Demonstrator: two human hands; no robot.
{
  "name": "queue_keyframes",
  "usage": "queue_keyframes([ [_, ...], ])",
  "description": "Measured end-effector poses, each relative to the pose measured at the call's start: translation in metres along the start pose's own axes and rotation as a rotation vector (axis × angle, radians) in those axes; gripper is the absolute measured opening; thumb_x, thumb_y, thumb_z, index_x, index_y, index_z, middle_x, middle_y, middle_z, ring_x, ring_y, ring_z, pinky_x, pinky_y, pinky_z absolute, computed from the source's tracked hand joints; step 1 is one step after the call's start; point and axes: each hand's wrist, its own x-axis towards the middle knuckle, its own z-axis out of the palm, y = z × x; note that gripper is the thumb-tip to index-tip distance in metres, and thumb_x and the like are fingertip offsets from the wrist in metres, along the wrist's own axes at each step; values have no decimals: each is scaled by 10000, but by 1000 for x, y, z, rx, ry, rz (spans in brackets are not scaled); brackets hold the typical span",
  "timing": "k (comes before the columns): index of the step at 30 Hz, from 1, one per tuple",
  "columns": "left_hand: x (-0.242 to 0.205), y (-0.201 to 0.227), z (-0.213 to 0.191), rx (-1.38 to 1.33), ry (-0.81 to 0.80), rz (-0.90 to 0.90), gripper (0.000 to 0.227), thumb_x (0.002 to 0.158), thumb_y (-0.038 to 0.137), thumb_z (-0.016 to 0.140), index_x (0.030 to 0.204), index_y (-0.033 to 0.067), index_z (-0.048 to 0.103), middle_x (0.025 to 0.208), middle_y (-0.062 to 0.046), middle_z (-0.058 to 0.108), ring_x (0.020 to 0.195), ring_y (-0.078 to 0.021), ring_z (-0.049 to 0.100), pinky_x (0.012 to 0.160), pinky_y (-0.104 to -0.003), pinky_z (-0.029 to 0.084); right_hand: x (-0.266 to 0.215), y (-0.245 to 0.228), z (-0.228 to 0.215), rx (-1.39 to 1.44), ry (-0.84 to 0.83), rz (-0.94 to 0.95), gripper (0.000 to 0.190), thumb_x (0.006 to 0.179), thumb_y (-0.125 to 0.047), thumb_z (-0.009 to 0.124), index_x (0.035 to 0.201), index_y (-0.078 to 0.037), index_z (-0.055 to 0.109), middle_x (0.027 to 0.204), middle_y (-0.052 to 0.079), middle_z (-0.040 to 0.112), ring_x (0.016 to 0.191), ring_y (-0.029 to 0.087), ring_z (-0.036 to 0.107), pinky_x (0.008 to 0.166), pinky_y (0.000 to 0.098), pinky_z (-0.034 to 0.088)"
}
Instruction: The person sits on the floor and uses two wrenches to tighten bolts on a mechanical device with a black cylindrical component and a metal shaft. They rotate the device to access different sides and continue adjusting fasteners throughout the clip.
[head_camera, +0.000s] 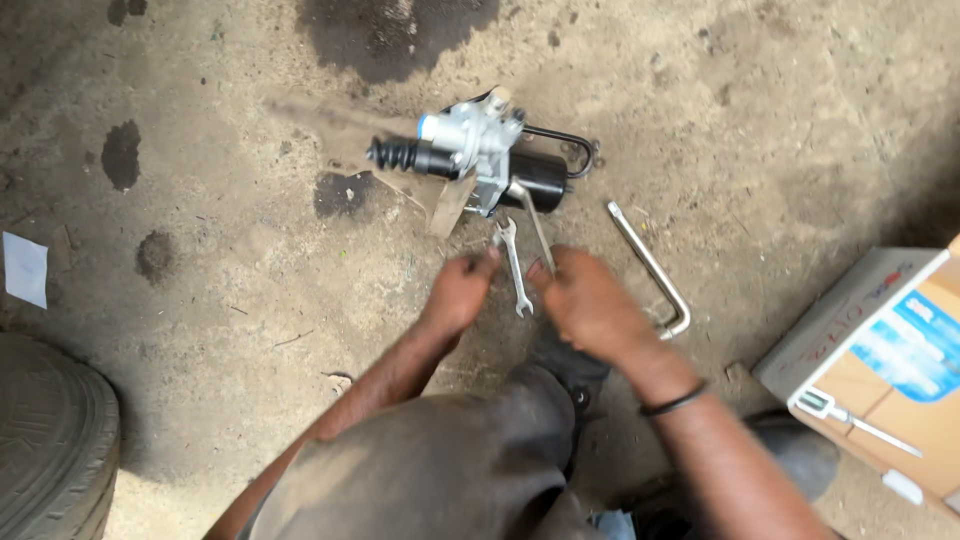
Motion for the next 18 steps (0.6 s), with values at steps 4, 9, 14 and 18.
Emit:
queue_keyframes([
  [4,-10,-28,-2,271,-130,-21,594,970,529,561,1231,12,693,1217,-197,702,1167,-345,660,998,-437,493,5,-26,-37,302,-171,199,416,984,-325,653,1134,58,718,682,32,553,500,111,484,414,293,405],
  [9,-18,-49,-4,578,-97,66,492,972,477,555,1199,70,712,1152,-188,723,1097,-365,685,986,-489,517,-13,-54,-57,352,97,-35,393,942,-240,606,1278,-48,677,689,31,657,437,114,540,350,277,483],
  [14,-12,-39,-12,915,27,296,408,973,428,584,1060,55,726,1028,-134,709,984,-282,655,897,-505,505,2,-48,-86,403,473,-316,334,998,-208,623,1295,-58,587,826,28,690,546,78,579,428,243,511],
  [18,1,-10,-31,778,31,312,452,1001,466,556,1080,53,720,1015,-116,722,930,-251,675,889,-454,545,23,-14,-83,385,444,-158,321,1053,-338,644,1149,-38,707,835,55,688,568,89,531,466,264,474],
])
